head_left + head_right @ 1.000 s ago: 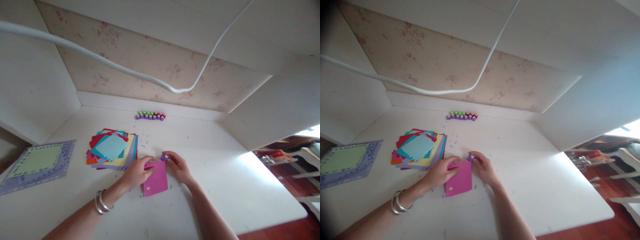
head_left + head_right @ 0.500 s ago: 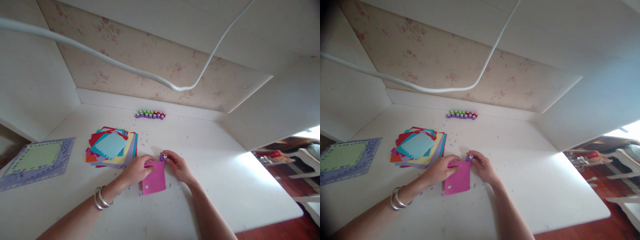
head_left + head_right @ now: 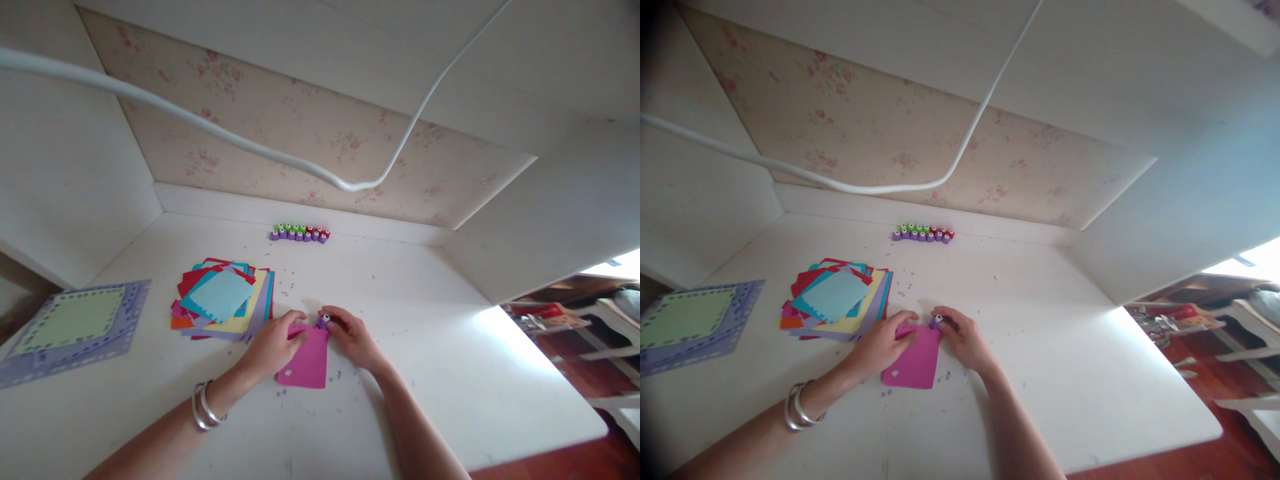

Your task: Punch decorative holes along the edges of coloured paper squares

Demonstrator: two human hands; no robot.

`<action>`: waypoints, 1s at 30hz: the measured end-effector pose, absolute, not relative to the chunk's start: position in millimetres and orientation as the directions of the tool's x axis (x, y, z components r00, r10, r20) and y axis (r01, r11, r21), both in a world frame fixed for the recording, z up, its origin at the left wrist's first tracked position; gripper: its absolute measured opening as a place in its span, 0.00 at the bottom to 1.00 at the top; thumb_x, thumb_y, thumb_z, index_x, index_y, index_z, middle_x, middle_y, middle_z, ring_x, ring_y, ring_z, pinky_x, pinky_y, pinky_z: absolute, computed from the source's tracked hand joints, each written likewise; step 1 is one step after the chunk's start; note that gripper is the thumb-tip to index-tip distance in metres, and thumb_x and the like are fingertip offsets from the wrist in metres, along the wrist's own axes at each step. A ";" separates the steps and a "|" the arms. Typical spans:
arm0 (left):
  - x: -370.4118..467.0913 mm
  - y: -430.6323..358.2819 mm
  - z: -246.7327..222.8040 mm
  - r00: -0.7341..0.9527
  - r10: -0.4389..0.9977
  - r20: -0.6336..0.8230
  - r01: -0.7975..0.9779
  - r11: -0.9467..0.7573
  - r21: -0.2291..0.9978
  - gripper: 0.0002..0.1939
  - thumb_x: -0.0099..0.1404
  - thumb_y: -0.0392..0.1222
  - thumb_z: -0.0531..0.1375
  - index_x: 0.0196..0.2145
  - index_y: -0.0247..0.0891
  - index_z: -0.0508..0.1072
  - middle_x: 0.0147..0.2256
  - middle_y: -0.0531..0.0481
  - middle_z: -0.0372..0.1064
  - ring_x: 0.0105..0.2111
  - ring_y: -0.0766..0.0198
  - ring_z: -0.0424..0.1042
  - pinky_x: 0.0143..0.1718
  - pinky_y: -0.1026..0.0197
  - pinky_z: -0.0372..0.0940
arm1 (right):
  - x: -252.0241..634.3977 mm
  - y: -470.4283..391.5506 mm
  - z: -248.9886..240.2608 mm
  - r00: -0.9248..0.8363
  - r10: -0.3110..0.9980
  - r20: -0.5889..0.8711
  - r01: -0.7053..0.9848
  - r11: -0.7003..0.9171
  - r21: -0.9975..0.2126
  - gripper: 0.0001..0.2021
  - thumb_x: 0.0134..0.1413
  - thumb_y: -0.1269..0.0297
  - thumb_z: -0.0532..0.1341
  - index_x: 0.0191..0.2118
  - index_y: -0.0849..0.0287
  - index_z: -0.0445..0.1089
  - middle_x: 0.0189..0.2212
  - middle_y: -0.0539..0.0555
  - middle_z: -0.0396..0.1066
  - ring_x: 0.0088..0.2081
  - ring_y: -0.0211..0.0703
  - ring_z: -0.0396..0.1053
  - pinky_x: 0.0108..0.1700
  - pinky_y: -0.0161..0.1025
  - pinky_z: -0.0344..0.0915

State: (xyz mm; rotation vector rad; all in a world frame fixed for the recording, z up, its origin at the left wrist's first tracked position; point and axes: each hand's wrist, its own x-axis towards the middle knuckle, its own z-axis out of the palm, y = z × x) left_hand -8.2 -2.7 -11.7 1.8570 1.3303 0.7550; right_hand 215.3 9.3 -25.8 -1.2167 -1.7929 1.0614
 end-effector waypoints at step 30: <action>-9.9 2.0 -16.5 0.193 0.981 0.020 0.482 -0.113 0.869 0.11 0.68 0.46 0.54 0.44 0.42 0.70 0.42 0.49 0.75 0.43 0.57 0.74 0.45 0.56 0.65 | 217.3 9.8 -24.5 -0.328 0.938 0.112 0.342 0.228 -0.911 0.13 0.61 0.63 0.58 0.50 0.52 0.71 0.49 0.56 0.74 0.50 0.47 0.71 0.52 0.45 0.68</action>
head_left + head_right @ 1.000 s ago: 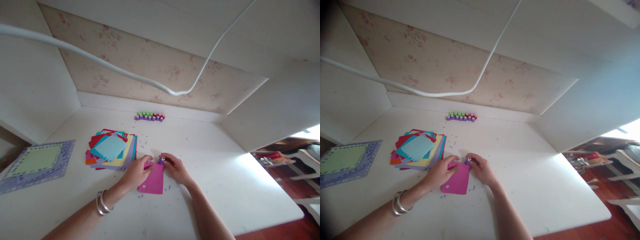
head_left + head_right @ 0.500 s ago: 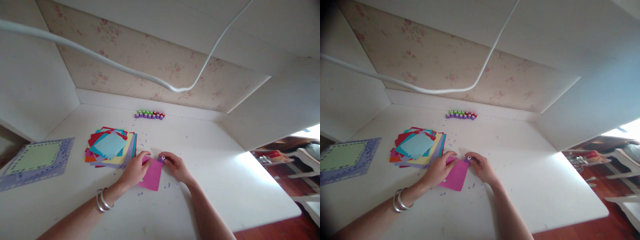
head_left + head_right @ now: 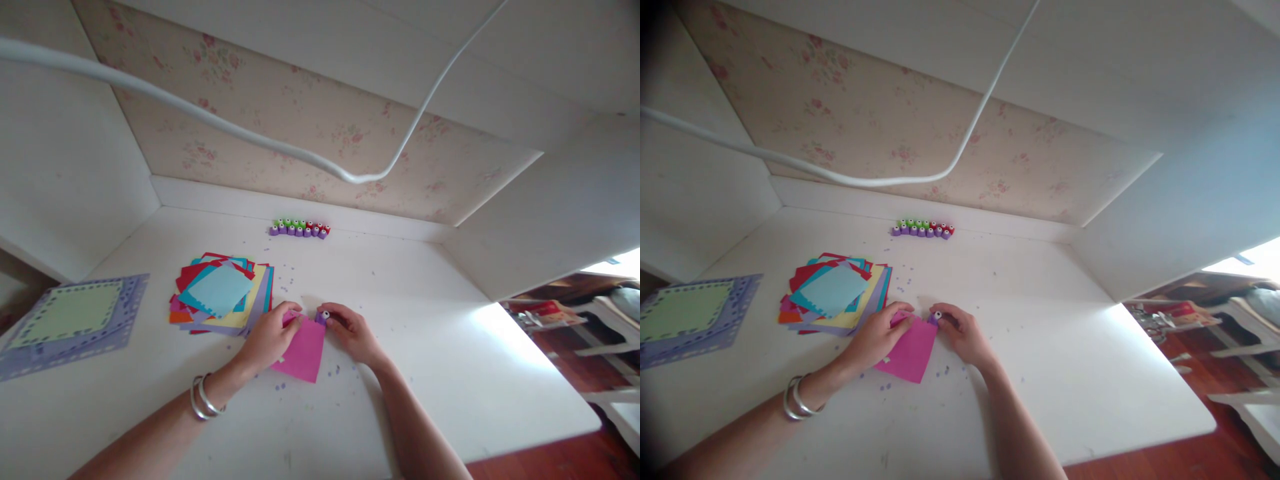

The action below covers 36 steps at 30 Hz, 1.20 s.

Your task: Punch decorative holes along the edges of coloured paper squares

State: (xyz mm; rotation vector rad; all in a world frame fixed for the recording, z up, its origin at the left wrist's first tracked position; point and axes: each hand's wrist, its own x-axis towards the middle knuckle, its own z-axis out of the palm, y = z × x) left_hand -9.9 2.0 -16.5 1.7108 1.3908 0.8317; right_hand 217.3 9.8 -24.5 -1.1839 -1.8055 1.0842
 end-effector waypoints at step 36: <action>8.7 -52.9 -8.5 0.475 0.825 0.307 0.758 -0.561 0.334 0.15 0.70 0.41 0.52 0.52 0.39 0.70 0.48 0.41 0.69 0.50 0.50 0.66 0.55 0.42 0.57 | 219.5 1.0 -11.7 -0.408 0.889 0.210 0.478 0.403 -0.780 0.12 0.60 0.63 0.61 0.48 0.50 0.76 0.48 0.56 0.75 0.51 0.48 0.71 0.55 0.46 0.67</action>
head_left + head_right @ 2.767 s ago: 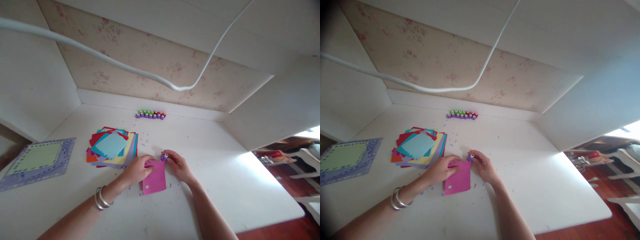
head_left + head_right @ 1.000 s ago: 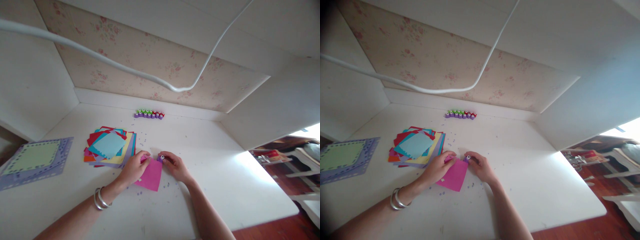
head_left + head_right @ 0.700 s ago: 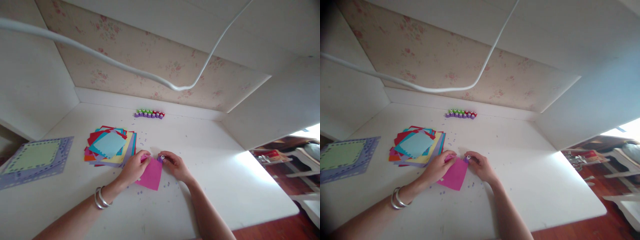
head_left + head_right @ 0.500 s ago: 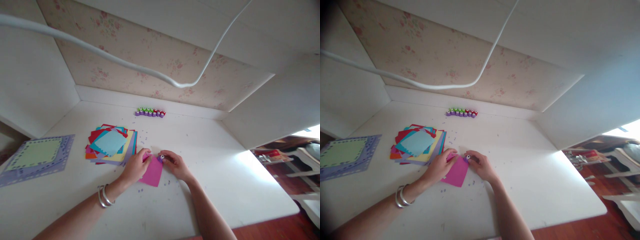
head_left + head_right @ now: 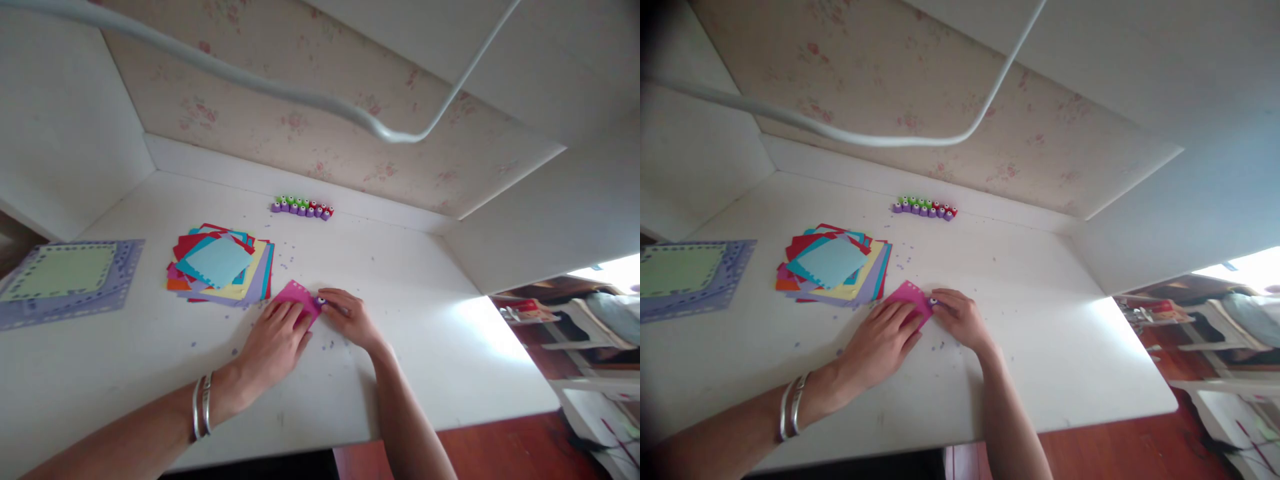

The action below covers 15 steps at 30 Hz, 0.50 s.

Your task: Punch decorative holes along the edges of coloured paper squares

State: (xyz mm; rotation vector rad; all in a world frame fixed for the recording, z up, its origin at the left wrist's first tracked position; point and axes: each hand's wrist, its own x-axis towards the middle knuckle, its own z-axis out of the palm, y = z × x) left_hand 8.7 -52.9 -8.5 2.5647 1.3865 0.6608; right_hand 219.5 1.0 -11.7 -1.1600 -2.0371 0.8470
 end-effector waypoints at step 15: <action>0.4 -44.9 -23.0 0.469 0.821 0.325 0.717 -0.569 0.403 0.18 0.66 0.32 0.53 0.52 0.41 0.72 0.55 0.43 0.67 0.59 0.50 0.60 0.62 0.41 0.47 | 237.2 6.0 2.4 -0.403 0.912 -0.077 0.541 0.170 -0.823 0.11 0.55 0.56 0.64 0.40 0.55 0.77 0.40 0.55 0.77 0.38 0.43 0.75 0.38 0.39 0.73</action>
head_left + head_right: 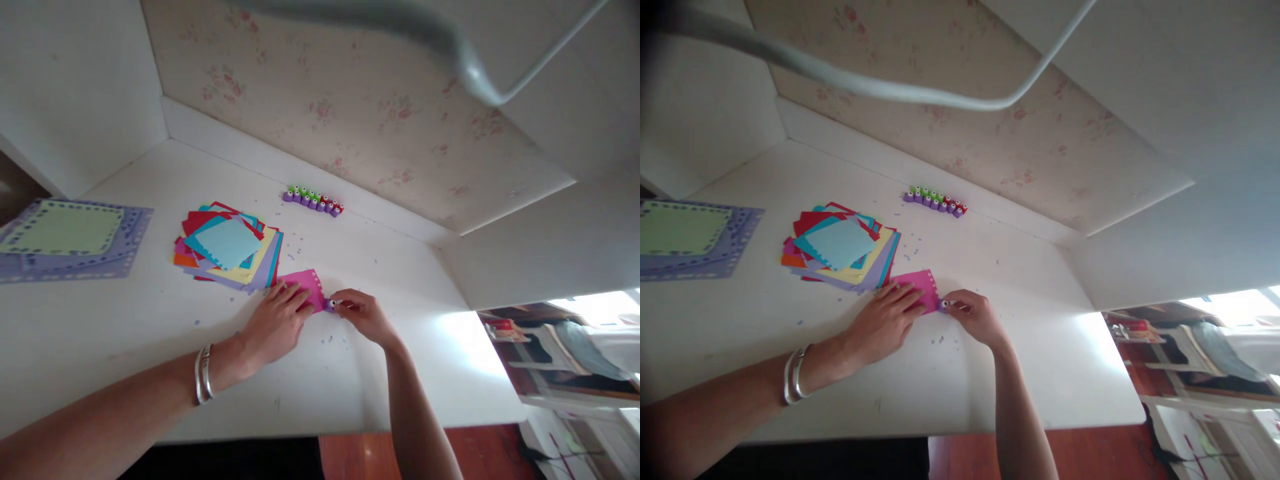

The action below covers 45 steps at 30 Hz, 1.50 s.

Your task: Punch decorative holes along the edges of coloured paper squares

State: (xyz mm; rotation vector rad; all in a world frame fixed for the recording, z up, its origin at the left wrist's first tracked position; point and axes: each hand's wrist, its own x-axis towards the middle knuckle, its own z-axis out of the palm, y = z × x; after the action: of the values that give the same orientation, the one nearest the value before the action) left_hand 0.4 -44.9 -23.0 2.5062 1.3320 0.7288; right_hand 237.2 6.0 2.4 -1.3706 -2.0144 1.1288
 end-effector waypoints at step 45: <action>-1.6 -42.9 -30.2 0.535 0.785 0.314 0.716 -0.618 0.326 0.18 0.66 0.38 0.58 0.52 0.49 0.73 0.54 0.44 0.65 0.59 0.48 0.57 0.61 0.40 0.46 | 213.0 32.9 24.2 -0.223 0.870 -0.439 0.809 -0.086 -0.581 0.06 0.44 0.61 0.67 0.29 0.57 0.78 0.20 0.51 0.74 0.22 0.38 0.66 0.23 0.34 0.58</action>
State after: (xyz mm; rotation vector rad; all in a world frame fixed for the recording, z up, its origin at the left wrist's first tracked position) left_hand -1.6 -42.9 -30.2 2.6108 1.2869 0.6544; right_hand 213.0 32.9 24.2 -1.9080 -2.0698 1.2106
